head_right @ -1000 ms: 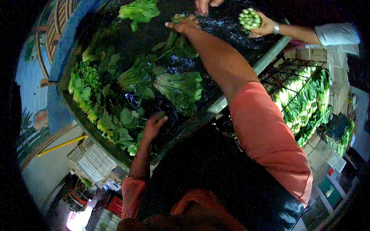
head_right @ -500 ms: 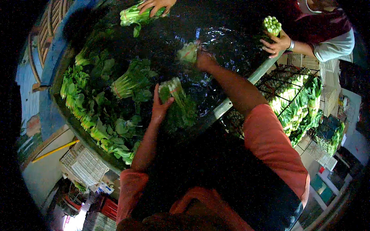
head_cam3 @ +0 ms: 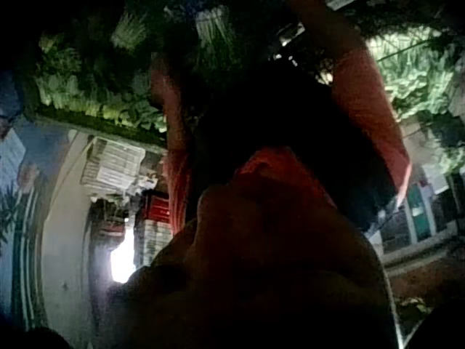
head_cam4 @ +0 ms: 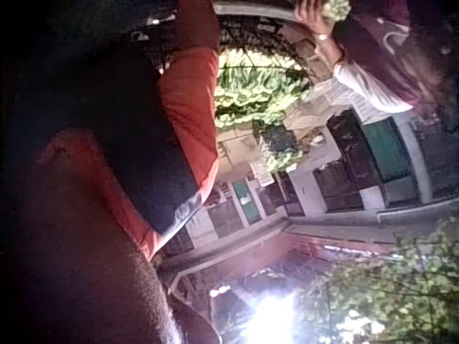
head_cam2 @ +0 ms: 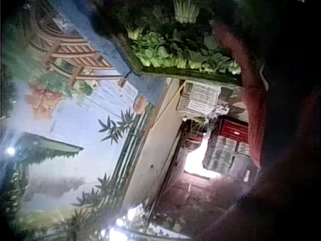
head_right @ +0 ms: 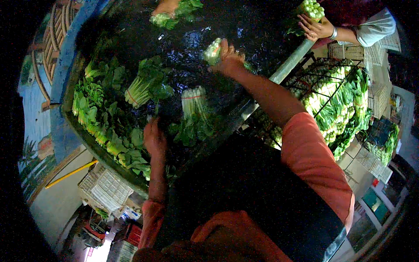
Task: The person washes leafy green vegetables in a water-filled trough and places them into a wire basket. They repeatedly pick up bunches, rinse them, and arrange them in the basket, occasionally moving a plastic crate to the side.
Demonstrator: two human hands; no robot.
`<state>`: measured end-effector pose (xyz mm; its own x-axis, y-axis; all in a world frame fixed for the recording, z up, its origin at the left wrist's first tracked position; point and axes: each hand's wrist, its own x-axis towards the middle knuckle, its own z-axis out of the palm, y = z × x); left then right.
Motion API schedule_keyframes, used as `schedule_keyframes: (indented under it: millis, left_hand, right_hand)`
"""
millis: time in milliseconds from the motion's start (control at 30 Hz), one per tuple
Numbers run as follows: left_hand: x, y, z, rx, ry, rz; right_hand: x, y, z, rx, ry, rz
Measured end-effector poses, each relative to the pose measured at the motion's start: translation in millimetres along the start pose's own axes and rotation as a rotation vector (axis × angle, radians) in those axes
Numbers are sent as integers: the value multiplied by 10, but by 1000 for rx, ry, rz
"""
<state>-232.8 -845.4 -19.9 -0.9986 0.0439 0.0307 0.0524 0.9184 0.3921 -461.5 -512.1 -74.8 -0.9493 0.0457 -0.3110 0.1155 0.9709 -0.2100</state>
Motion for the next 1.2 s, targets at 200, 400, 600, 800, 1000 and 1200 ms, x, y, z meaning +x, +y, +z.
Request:
schedule_keyframes:
  millis: [200, 400, 600, 800, 1000, 1200]
  left_hand:
    - [985, 665, 525, -909, -457, -598]
    - [1051, 571, 896, -1181, -733, -643]
    - [1180, 1591, 49, -1557, -590, -91]
    - [1244, 2930, -482, -1434, -482, 233]
    - [842, 4825, -641, -803, -684, 687]
    - [161, 6050, 477, -347, -736, 1136]
  right_hand:
    - [266, 246, 489, 282, 2, -42]
    - [-154, -94, -721, 1023, 280, -289]
    - [-1294, 527, -2346, 1415, 400, -568]
    - [-2815, 2329, -2965, 1433, 524, -442]
    - [-4642, 4193, -2772, 1029, 364, -10]
    - [-5271, 5003, -1809, 446, 133, 265]
